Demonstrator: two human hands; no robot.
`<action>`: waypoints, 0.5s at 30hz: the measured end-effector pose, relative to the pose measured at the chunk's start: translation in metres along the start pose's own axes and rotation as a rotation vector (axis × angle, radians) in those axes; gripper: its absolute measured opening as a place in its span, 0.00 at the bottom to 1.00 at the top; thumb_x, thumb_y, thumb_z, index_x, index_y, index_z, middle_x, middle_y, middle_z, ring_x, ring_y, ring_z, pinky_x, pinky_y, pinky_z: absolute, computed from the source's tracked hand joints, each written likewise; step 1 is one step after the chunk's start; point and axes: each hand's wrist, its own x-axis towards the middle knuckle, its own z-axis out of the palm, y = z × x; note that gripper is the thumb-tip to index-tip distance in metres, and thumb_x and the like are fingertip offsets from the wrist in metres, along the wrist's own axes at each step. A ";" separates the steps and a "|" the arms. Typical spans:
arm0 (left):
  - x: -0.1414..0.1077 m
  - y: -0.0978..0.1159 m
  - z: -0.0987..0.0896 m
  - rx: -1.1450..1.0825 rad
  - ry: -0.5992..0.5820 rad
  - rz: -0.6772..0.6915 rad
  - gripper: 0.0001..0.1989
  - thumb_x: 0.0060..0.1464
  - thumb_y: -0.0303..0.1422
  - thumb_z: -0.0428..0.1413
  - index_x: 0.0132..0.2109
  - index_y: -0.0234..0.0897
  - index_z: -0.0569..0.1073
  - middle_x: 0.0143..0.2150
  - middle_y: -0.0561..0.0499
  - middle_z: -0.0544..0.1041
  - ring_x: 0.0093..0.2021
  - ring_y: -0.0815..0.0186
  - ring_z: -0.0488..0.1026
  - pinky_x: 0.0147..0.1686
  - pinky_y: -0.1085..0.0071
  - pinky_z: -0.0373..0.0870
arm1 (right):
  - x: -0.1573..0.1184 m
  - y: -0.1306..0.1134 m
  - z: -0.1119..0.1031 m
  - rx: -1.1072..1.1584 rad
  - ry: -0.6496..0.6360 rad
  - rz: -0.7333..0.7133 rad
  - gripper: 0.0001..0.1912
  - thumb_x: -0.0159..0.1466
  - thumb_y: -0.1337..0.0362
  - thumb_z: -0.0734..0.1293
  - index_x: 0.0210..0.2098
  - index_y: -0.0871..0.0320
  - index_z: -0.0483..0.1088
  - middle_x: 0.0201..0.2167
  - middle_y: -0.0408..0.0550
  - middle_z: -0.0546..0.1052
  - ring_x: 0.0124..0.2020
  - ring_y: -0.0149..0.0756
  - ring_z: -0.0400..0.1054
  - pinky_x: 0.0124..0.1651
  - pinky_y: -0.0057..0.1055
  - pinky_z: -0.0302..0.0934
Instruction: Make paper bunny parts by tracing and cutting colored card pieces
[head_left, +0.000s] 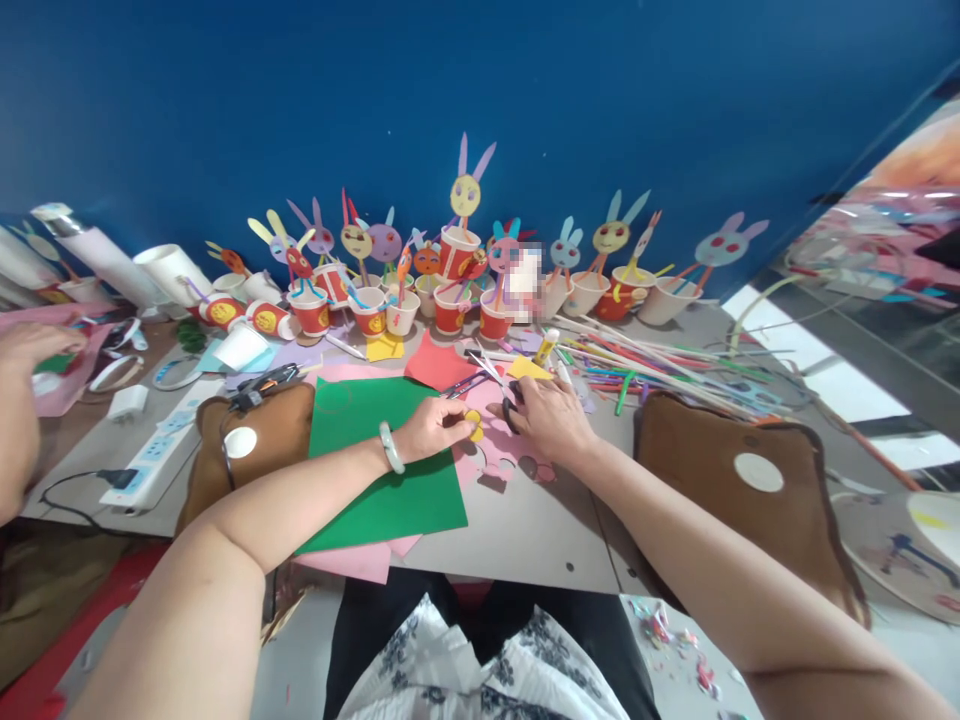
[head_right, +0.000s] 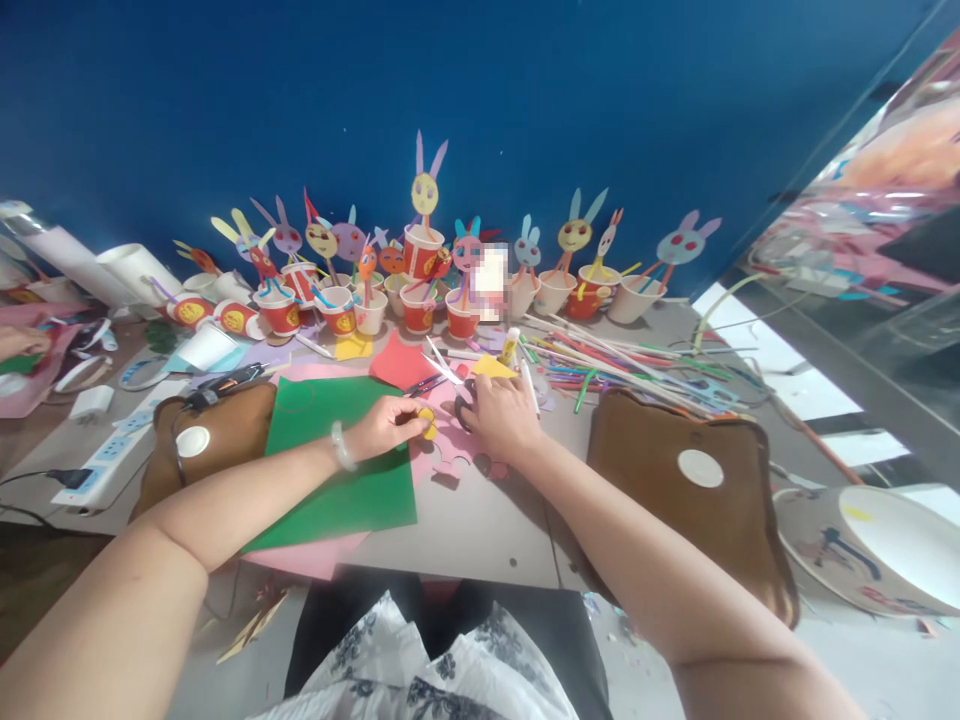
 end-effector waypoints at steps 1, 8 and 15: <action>0.000 0.001 0.000 -0.006 -0.005 0.002 0.12 0.55 0.36 0.59 0.31 0.31 0.74 0.30 0.48 0.78 0.31 0.65 0.78 0.33 0.74 0.73 | 0.000 0.000 0.001 0.001 -0.024 0.009 0.21 0.70 0.48 0.59 0.41 0.61 0.69 0.38 0.58 0.80 0.45 0.50 0.74 0.51 0.40 0.55; 0.004 -0.001 -0.001 -0.108 0.036 -0.070 0.15 0.51 0.40 0.64 0.31 0.30 0.74 0.27 0.50 0.77 0.28 0.69 0.76 0.29 0.76 0.73 | 0.001 0.000 0.003 0.137 0.085 0.010 0.18 0.68 0.48 0.61 0.36 0.57 0.67 0.34 0.57 0.79 0.41 0.51 0.73 0.49 0.42 0.57; 0.004 -0.001 -0.003 -0.221 0.042 -0.138 0.22 0.47 0.47 0.67 0.30 0.31 0.72 0.23 0.54 0.74 0.24 0.72 0.73 0.27 0.74 0.74 | -0.002 -0.008 0.008 0.706 0.164 -0.010 0.16 0.66 0.49 0.62 0.30 0.54 0.64 0.30 0.51 0.78 0.33 0.42 0.71 0.39 0.36 0.62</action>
